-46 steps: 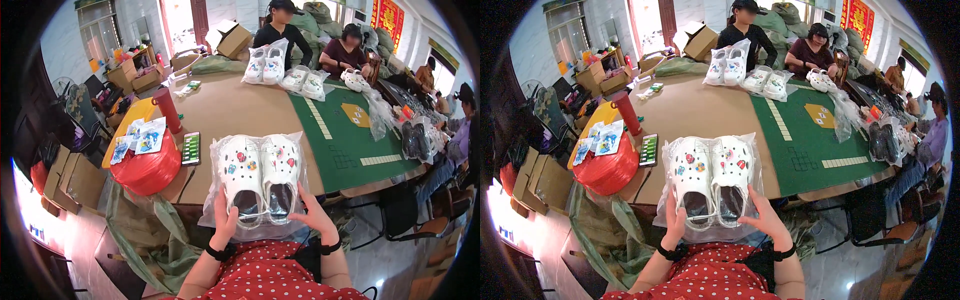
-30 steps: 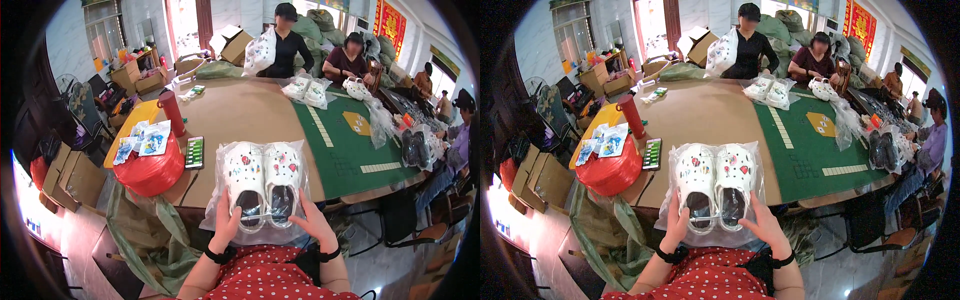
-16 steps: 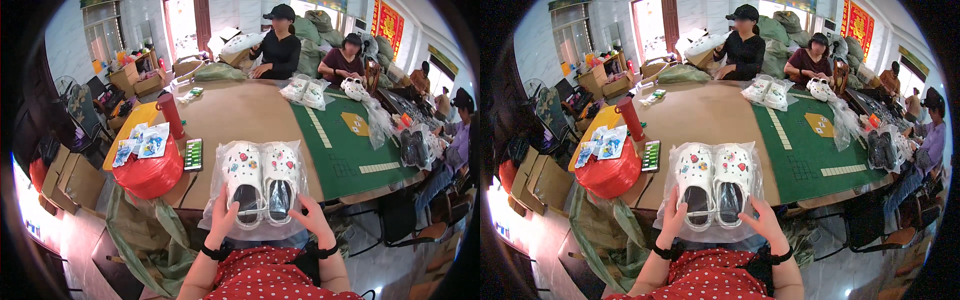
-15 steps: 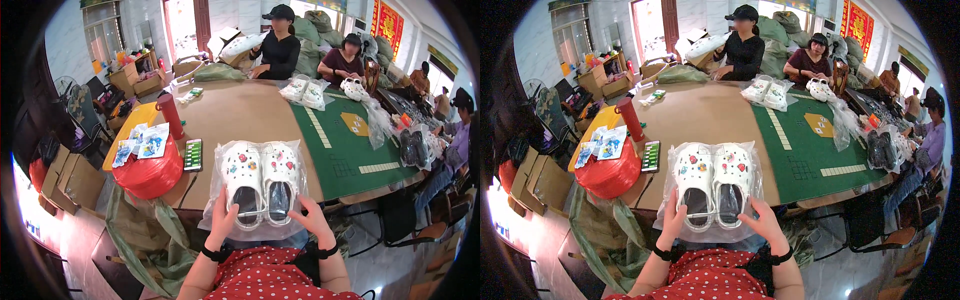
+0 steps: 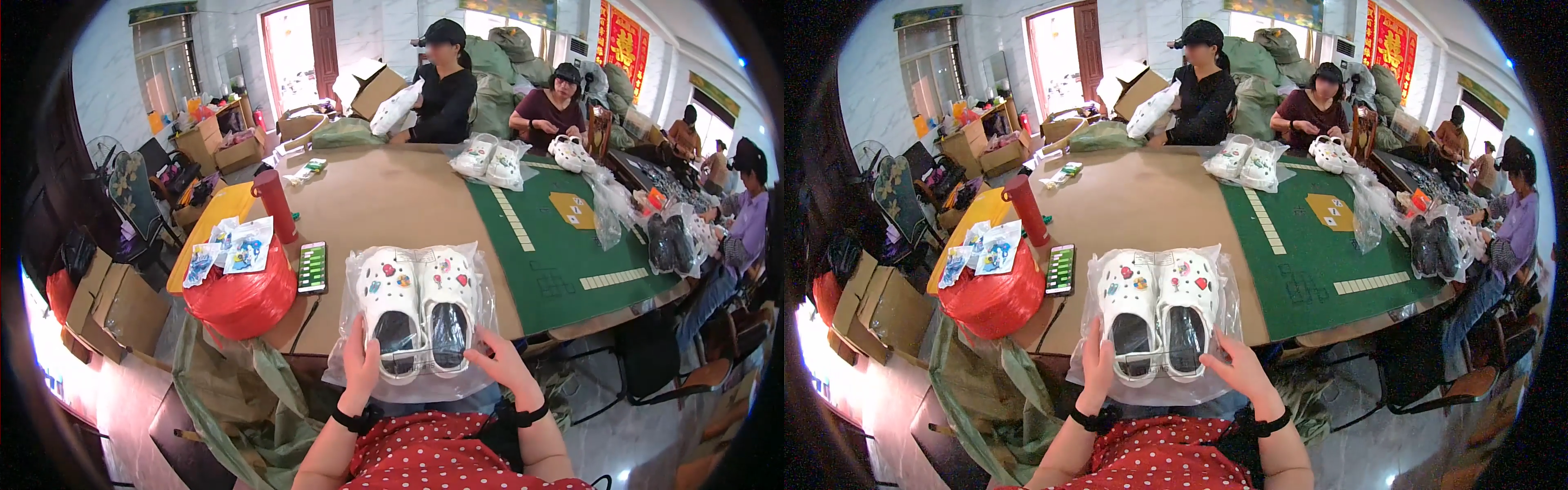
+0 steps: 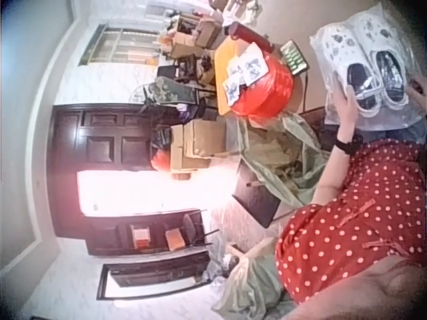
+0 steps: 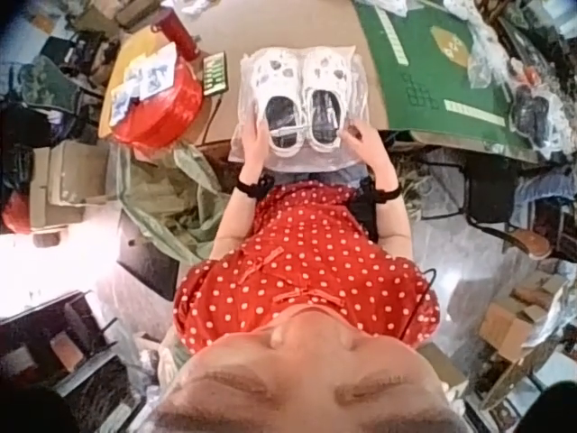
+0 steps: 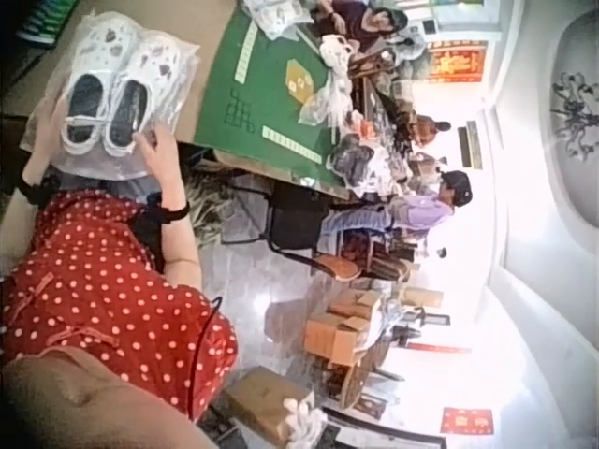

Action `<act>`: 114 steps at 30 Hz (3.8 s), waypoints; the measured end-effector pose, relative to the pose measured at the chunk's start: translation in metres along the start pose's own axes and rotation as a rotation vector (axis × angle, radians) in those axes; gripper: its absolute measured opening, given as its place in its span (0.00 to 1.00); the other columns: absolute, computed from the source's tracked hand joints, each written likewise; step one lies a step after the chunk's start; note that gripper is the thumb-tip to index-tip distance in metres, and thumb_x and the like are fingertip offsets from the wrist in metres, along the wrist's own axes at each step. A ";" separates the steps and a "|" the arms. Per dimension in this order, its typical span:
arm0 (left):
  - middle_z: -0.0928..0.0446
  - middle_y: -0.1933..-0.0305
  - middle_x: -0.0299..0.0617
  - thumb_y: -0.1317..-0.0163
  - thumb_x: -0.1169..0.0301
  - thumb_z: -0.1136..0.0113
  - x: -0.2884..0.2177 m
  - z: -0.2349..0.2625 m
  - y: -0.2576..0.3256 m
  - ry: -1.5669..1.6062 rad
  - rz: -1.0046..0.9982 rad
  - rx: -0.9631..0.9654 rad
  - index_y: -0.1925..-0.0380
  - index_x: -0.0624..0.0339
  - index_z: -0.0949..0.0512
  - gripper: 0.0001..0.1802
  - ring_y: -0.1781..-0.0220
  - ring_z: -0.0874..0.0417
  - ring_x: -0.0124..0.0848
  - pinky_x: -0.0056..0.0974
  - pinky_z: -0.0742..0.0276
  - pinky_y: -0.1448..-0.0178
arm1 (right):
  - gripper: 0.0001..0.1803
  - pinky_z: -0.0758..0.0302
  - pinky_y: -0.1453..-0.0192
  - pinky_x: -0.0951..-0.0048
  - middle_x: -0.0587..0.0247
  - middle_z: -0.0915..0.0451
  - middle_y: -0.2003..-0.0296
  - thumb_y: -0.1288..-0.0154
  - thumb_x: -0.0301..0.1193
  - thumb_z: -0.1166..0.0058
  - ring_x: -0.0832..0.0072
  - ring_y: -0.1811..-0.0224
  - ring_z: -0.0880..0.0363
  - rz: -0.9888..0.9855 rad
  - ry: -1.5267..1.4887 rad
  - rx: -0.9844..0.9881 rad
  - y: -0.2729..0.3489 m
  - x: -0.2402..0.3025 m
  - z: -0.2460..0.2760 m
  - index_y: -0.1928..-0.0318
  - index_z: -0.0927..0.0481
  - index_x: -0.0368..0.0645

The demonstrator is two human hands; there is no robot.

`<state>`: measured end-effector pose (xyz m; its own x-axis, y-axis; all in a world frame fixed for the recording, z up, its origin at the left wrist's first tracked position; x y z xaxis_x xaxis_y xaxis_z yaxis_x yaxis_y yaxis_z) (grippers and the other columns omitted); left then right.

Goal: Inspecting and packaging pairs of white decorated clog-style shoes into plastic bags.

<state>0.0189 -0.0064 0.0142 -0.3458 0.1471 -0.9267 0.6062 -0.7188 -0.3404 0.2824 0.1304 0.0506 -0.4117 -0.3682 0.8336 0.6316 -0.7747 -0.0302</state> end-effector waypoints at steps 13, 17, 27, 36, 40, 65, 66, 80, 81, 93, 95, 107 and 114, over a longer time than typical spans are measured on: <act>0.33 0.30 0.60 0.35 0.72 0.53 -0.005 -0.003 -0.002 -0.015 -0.033 -0.067 0.29 0.73 0.40 0.33 0.29 0.31 0.45 0.43 0.40 0.25 | 0.39 0.27 0.49 0.75 0.62 0.19 0.55 0.35 0.37 0.35 0.79 0.57 0.25 0.072 -0.101 -0.051 -0.002 -0.015 -0.007 0.28 0.36 0.37; 0.33 0.30 0.58 0.37 0.75 0.54 -0.004 -0.002 0.002 0.106 -0.019 -0.065 0.29 0.73 0.41 0.34 0.28 0.32 0.41 0.41 0.41 0.25 | 0.42 0.29 0.35 0.63 0.40 0.24 0.39 0.34 0.46 0.37 0.56 0.38 0.23 -0.025 -0.080 0.032 0.003 -0.011 -0.008 0.27 0.38 0.40; 0.33 0.29 0.56 0.33 0.74 0.55 0.012 -0.004 0.002 0.113 -0.020 -0.075 0.29 0.74 0.41 0.32 0.28 0.32 0.42 0.41 0.41 0.25 | 0.44 0.28 0.37 0.65 0.46 0.25 0.37 0.37 0.44 0.34 0.63 0.42 0.23 -0.020 -0.160 0.009 0.000 -0.013 -0.006 0.26 0.38 0.41; 0.38 0.25 0.55 0.28 0.68 0.54 0.003 -0.007 -0.007 0.033 0.040 -0.052 0.28 0.74 0.43 0.32 0.24 0.37 0.41 0.41 0.46 0.23 | 0.46 0.26 0.42 0.66 0.50 0.23 0.40 0.39 0.51 0.34 0.64 0.50 0.22 -0.091 -0.112 0.046 -0.013 -0.019 0.004 0.27 0.36 0.44; 0.36 0.27 0.55 0.28 0.68 0.55 0.018 -0.001 -0.007 0.048 0.042 -0.072 0.29 0.73 0.42 0.31 0.26 0.35 0.40 0.40 0.43 0.24 | 0.46 0.24 0.43 0.63 0.47 0.21 0.43 0.41 0.55 0.35 0.58 0.50 0.19 -0.090 0.012 0.077 -0.019 -0.002 0.009 0.29 0.34 0.43; 0.39 0.25 0.53 0.32 0.51 0.43 -0.062 0.024 -0.007 0.694 0.188 0.359 0.24 0.69 0.51 0.47 0.24 0.38 0.39 0.40 0.44 0.23 | 0.27 0.25 0.51 0.69 0.57 0.17 0.58 0.40 0.37 0.33 0.73 0.55 0.21 -0.163 -0.419 -0.102 -0.037 -0.016 -0.005 0.48 0.22 0.28; 0.40 0.24 0.52 0.37 0.49 0.36 -0.066 0.024 -0.006 0.838 0.210 0.358 0.24 0.68 0.53 0.54 0.23 0.39 0.39 0.41 0.43 0.23 | 0.30 0.26 0.47 0.70 0.55 0.19 0.53 0.39 0.35 0.34 0.72 0.51 0.22 -0.168 -0.601 -0.132 -0.036 -0.018 -0.005 0.43 0.25 0.28; 0.44 0.23 0.45 0.48 0.78 0.27 -0.073 0.016 0.024 0.574 0.103 0.392 0.24 0.61 0.49 0.54 0.22 0.43 0.36 0.40 0.47 0.22 | 0.47 0.33 0.28 0.63 0.53 0.33 0.31 0.46 0.22 0.46 0.64 0.32 0.30 0.175 -1.189 -0.172 -0.009 0.048 0.007 0.24 0.46 0.37; 0.45 0.22 0.45 0.48 0.78 0.26 -0.073 0.018 0.022 0.528 0.114 0.446 0.24 0.61 0.48 0.54 0.21 0.44 0.36 0.41 0.47 0.22 | 0.47 0.35 0.27 0.62 0.54 0.33 0.31 0.47 0.21 0.46 0.63 0.31 0.31 0.273 -1.139 -0.231 -0.006 0.051 0.012 0.24 0.46 0.37; 0.38 0.26 0.48 0.45 0.70 0.33 -0.033 -0.015 0.039 0.690 0.382 0.338 0.24 0.64 0.51 0.52 0.26 0.36 0.36 0.41 0.41 0.25 | 0.48 0.39 0.27 0.65 0.56 0.32 0.33 0.50 0.28 0.36 0.68 0.32 0.33 0.396 -0.832 -0.385 0.021 0.054 0.013 0.28 0.41 0.31; 0.33 0.31 0.46 0.44 0.74 0.35 -0.032 -0.012 0.042 0.699 0.384 0.264 0.27 0.65 0.45 0.45 0.31 0.31 0.34 0.40 0.37 0.28 | 0.51 0.40 0.26 0.65 0.55 0.35 0.31 0.50 0.30 0.34 0.68 0.30 0.35 0.389 -0.826 -0.358 0.017 0.052 0.010 0.26 0.44 0.32; 0.20 0.45 0.40 0.44 0.83 0.35 -0.052 0.008 0.030 0.681 0.280 -0.031 0.40 0.66 0.27 0.29 0.44 0.21 0.29 0.34 0.28 0.39 | 0.53 0.36 0.28 0.66 0.55 0.33 0.32 0.52 0.14 0.35 0.69 0.32 0.32 0.084 -0.817 -0.152 0.000 0.036 -0.007 0.24 0.47 0.35; 0.17 0.53 0.37 0.44 0.83 0.35 -0.066 0.015 0.026 0.498 0.241 -0.033 0.48 0.67 0.23 0.21 0.51 0.19 0.26 0.33 0.26 0.42 | 0.48 0.33 0.30 0.65 0.58 0.28 0.38 0.50 0.12 0.39 0.70 0.35 0.30 0.250 -0.879 -0.325 0.003 0.043 -0.014 0.27 0.43 0.35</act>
<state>0.0469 -0.0451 0.0691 0.1811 0.2905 -0.9396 0.6515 -0.7511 -0.1067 0.2579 0.1048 0.0782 0.4316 -0.1279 0.8929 0.3676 -0.8790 -0.3036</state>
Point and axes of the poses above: each hand's wrist, its own y-axis away from the middle knuckle, its own z-axis out of the back of the hand, x = y × z, the point moved 5 cm from there along -y, towards the middle knuckle
